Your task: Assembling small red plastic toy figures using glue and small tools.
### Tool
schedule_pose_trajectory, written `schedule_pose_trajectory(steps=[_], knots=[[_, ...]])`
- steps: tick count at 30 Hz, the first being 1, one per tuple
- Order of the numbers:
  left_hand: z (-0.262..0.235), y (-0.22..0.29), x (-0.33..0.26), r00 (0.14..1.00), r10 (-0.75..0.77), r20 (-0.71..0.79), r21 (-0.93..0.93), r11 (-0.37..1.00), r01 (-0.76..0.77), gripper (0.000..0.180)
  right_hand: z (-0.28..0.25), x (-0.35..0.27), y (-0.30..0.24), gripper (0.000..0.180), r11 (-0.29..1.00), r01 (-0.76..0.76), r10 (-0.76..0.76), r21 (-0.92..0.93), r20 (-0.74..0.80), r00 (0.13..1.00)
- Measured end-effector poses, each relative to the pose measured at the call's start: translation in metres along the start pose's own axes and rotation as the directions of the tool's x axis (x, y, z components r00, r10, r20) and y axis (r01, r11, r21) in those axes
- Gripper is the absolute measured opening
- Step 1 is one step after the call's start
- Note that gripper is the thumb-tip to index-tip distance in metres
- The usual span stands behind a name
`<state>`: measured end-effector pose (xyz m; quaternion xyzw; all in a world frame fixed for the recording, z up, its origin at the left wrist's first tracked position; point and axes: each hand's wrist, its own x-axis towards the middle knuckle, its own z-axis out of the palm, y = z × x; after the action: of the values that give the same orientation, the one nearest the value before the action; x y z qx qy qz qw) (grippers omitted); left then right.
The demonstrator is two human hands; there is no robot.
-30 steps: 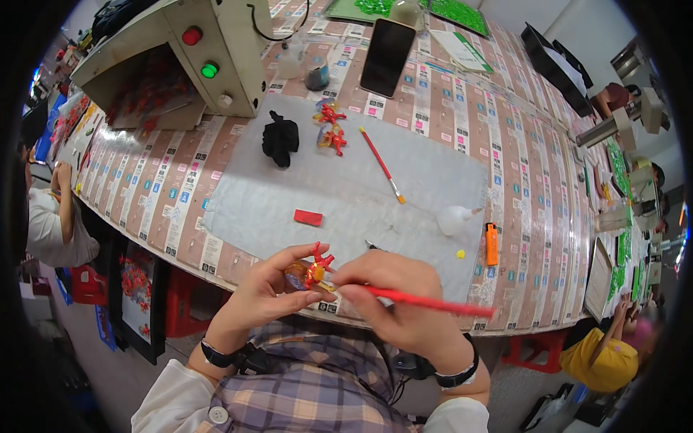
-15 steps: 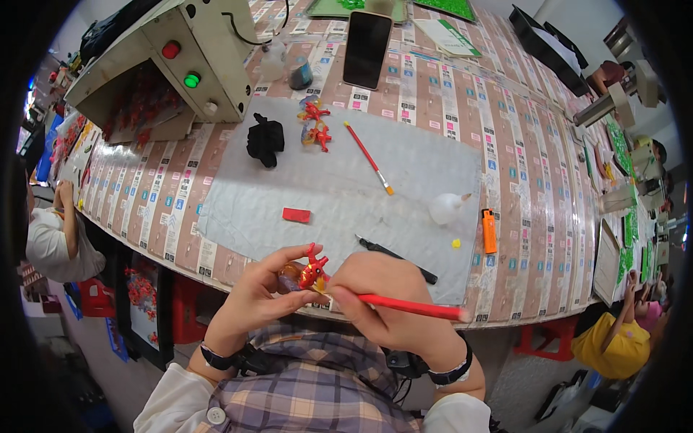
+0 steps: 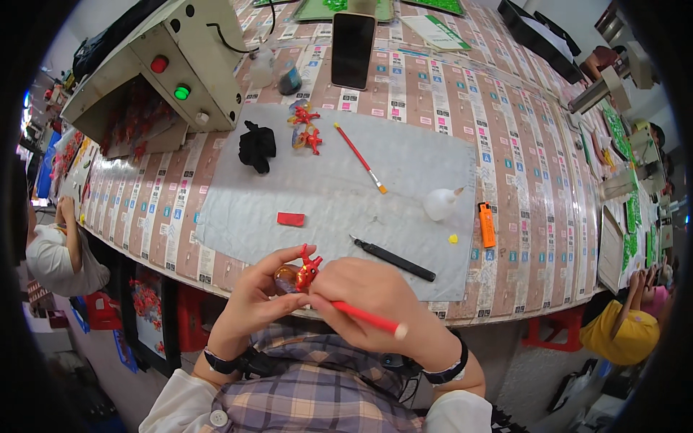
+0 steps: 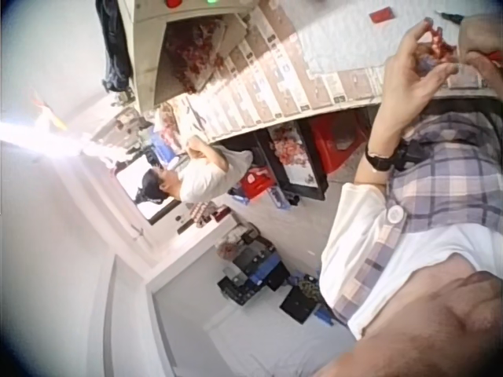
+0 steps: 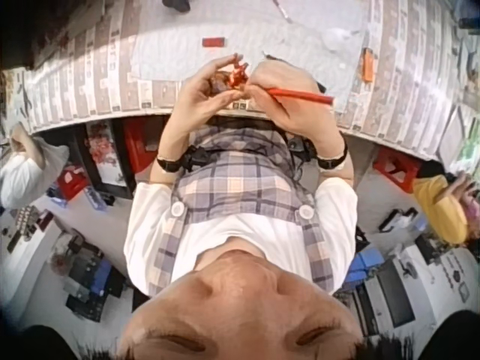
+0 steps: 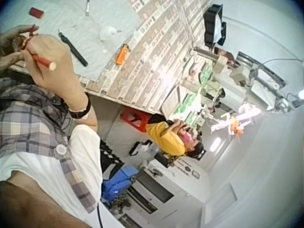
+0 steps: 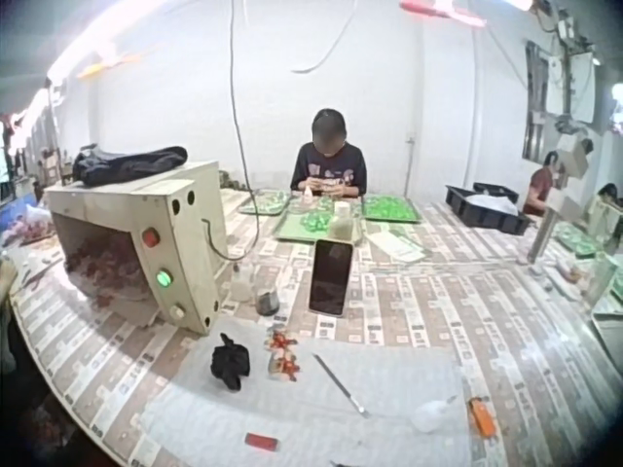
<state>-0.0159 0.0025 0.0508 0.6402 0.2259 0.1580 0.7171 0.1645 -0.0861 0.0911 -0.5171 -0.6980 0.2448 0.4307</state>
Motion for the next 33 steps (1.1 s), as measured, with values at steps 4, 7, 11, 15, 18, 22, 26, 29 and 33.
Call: schedule_pose_trajectory(steps=[4,7,11,15,18,22,26,29,33], knots=[[0.003,0.008,0.0,0.999,-0.033,0.004,-0.169,0.985,0.033,0.06,-0.008,-0.006,-0.002,0.009,0.993,-0.077,0.095,0.088,-0.228,0.969],[0.002,0.002,0.0,1.0,0.01,0.024,-0.152,0.988,-0.007,0.061,-0.007,-0.007,-0.004,0.007,0.999,-0.015,0.026,0.047,-0.237,0.971],[0.005,0.003,0.002,0.998,0.07,0.004,-0.116,0.991,-0.069,0.062,0.003,-0.005,-0.002,0.006,0.997,0.063,-0.046,0.047,-0.291,0.956],[0.007,0.002,0.003,0.994,0.107,-0.016,-0.06,0.992,-0.108,0.062,0.014,0.0,-0.001,0.006,0.995,0.059,-0.077,-0.079,-0.236,0.969],[0.004,0.001,0.001,0.997,0.071,-0.003,-0.107,0.992,-0.071,0.064,0.006,-0.006,0.003,0.008,0.996,0.068,-0.079,-0.05,-0.277,0.958],[0.002,-0.006,0.0,0.999,0.031,0.03,-0.305,0.952,-0.02,0.068,0.006,-0.012,-0.005,0.008,0.926,-0.279,0.374,0.255,-0.516,0.771],[0.003,-0.006,-0.002,0.999,0.0,0.045,-0.464,0.886,0.021,0.07,0.017,-0.021,0.012,0.011,0.952,-0.302,0.298,0.055,-0.4,0.867],[0.003,-0.006,-0.003,1.0,0.013,0.028,-0.439,0.898,0.001,0.071,0.024,-0.025,0.005,0.021,0.921,-0.36,0.388,0.145,-0.304,0.87],[-0.005,-0.014,-0.004,1.0,0.006,0.01,-0.399,0.917,-0.002,0.071,0.03,-0.019,0.003,0.028,0.925,-0.349,0.377,0.149,-0.247,0.893]])
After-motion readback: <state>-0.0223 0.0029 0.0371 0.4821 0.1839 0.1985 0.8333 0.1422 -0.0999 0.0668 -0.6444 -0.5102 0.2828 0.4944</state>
